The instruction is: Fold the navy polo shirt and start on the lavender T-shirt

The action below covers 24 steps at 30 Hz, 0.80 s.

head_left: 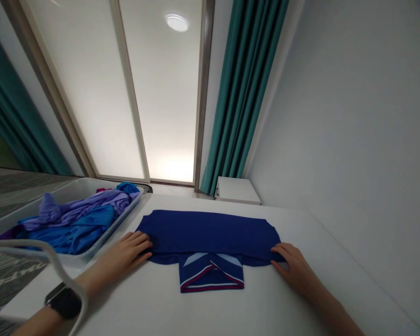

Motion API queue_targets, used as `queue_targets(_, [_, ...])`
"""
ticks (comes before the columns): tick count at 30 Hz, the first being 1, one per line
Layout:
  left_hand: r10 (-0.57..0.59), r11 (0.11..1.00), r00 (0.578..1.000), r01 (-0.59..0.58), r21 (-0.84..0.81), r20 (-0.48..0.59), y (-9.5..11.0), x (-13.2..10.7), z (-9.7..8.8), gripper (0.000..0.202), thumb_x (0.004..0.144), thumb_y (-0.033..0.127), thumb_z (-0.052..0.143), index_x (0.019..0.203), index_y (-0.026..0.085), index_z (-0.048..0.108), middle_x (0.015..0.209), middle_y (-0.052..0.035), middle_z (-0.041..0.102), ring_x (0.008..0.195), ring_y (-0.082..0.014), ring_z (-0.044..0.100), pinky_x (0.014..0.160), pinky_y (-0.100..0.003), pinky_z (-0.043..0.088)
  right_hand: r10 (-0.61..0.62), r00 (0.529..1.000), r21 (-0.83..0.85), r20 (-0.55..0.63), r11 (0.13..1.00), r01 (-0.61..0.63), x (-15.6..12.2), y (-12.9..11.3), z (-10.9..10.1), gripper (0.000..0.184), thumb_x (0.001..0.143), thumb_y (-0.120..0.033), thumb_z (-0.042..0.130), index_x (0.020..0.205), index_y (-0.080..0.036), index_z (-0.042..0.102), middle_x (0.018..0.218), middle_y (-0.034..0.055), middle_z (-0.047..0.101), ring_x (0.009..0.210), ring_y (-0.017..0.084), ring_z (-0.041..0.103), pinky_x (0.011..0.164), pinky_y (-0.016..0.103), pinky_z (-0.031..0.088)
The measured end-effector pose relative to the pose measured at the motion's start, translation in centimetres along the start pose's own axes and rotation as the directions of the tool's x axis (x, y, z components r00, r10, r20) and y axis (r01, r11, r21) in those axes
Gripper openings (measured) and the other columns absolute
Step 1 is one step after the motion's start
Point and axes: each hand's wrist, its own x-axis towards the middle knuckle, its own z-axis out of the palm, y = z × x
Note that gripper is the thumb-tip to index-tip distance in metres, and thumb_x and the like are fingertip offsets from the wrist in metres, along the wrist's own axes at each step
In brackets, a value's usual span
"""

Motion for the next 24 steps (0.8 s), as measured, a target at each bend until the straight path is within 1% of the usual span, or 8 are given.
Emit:
queue_targets(4, [0.025, 1.000, 0.999, -0.025, 0.012, -0.027, -1.4, -1.0, 0.4, 0.025, 0.094, 0.040, 0.051, 0.107, 0.030, 0.070, 0.108, -0.0017, 0.070, 0.102, -0.0208, 0.063, 0.092, -0.033, 0.046, 0.026, 1.000, 0.001, 0.004, 1.000, -0.026, -1.1, 1.2, -0.1, 0.029, 0.083, -0.016, 0.049, 0.107, -0.022, 0.063, 0.109, 0.0103, 0.067, 0.105, 0.025, 0.062, 0.091, 0.044, 0.050])
queue_targets(6, [0.023, 1.000, 0.999, -0.023, -0.006, -0.044, -1.9, -1.4, 0.6, 0.026, 0.093, 0.037, 0.051, 0.110, 0.031, 0.070, 0.109, -0.0017, 0.071, 0.103, -0.0215, 0.064, 0.093, -0.032, 0.047, 0.046, 0.999, -0.003, -0.009, 0.999, -0.046, -1.3, 1.4, -0.1, 0.031, 0.082, -0.013, 0.045, 0.106, -0.022, 0.063, 0.108, 0.0099, 0.067, 0.103, 0.024, 0.063, 0.090, 0.044, 0.051])
queue_targets(10, [-0.004, 1.000, 0.999, 0.004, 0.012, -0.043, -2.6, -2.3, 0.3, 0.033, 0.089, 0.028, 0.048, 0.116, 0.031, 0.068, 0.115, -0.0030, 0.070, 0.107, -0.0234, 0.064, 0.096, -0.035, 0.048, 0.033, 0.999, -0.027, -0.020, 0.999, -0.034, -1.0, 1.1, -0.1, 0.022, 0.087, -0.020, 0.049, 0.104, -0.022, 0.064, 0.104, 0.0099, 0.068, 0.099, 0.024, 0.063, 0.087, 0.042, 0.052])
queue_targets(13, [-0.029, 0.999, 0.999, 0.030, 0.044, -0.015, -3.0, -2.8, 0.0, 0.037, 0.088, 0.022, 0.047, 0.118, 0.029, 0.066, 0.118, -0.0038, 0.070, 0.109, -0.0234, 0.063, 0.098, -0.036, 0.047, -0.005, 1.000, -0.100, -0.022, 0.995, 0.003, -0.6, 0.5, 0.0, 0.020, 0.090, -0.024, 0.049, 0.104, -0.022, 0.064, 0.102, 0.0101, 0.068, 0.097, 0.025, 0.063, 0.085, 0.041, 0.051])
queue_targets(16, [-0.059, 0.997, 0.998, 0.059, 0.056, 0.006, -2.9, -2.9, -0.2, 0.040, 0.087, 0.015, 0.045, 0.120, 0.026, 0.065, 0.120, -0.0052, 0.068, 0.112, -0.0225, 0.061, 0.101, -0.036, 0.045, -0.041, 0.999, -0.188, -0.019, 0.981, 0.037, -0.2, 0.2, 0.2, 0.021, 0.091, -0.027, 0.048, 0.103, -0.022, 0.065, 0.099, 0.0107, 0.068, 0.094, 0.026, 0.063, 0.082, 0.041, 0.050])
queue_targets(19, [-0.093, 0.994, 0.995, 0.092, 0.052, 0.024, -2.4, -2.8, -0.3, 0.045, 0.084, 0.008, 0.044, 0.120, 0.025, 0.064, 0.121, -0.0059, 0.067, 0.114, -0.0221, 0.060, 0.103, -0.038, 0.043, -0.053, 0.998, -0.245, -0.033, 0.968, 0.044, 0.0, 0.4, 0.6, 0.022, 0.092, -0.031, 0.048, 0.102, -0.022, 0.065, 0.097, 0.0103, 0.069, 0.090, 0.026, 0.064, 0.078, 0.040, 0.049])
queue_targets(21, [-0.128, 0.991, 0.991, 0.126, 0.048, 0.027, -1.8, -2.7, -0.5, 0.042, 0.085, 0.008, 0.043, 0.118, 0.024, 0.064, 0.120, -0.0065, 0.067, 0.112, -0.0223, 0.060, 0.101, -0.038, 0.044, -0.060, 0.997, -0.262, -0.052, 0.964, 0.044, -0.1, 0.8, 0.8, 0.022, 0.092, -0.030, 0.047, 0.102, -0.023, 0.065, 0.097, 0.0096, 0.069, 0.088, 0.025, 0.064, 0.076, 0.039, 0.049])
queue_targets(24, [-0.168, 0.985, 0.986, 0.168, 0.036, 0.011, -1.1, -2.5, -0.6, 0.033, 0.090, 0.014, 0.044, 0.114, 0.023, 0.064, 0.116, -0.0074, 0.067, 0.107, -0.0219, 0.061, 0.097, -0.036, 0.046, -0.081, 0.994, -0.269, -0.078, 0.961, 0.057, -0.2, 1.4, 0.9, 0.023, 0.090, -0.025, 0.045, 0.100, -0.022, 0.065, 0.097, 0.0090, 0.069, 0.088, 0.025, 0.063, 0.076, 0.037, 0.048])
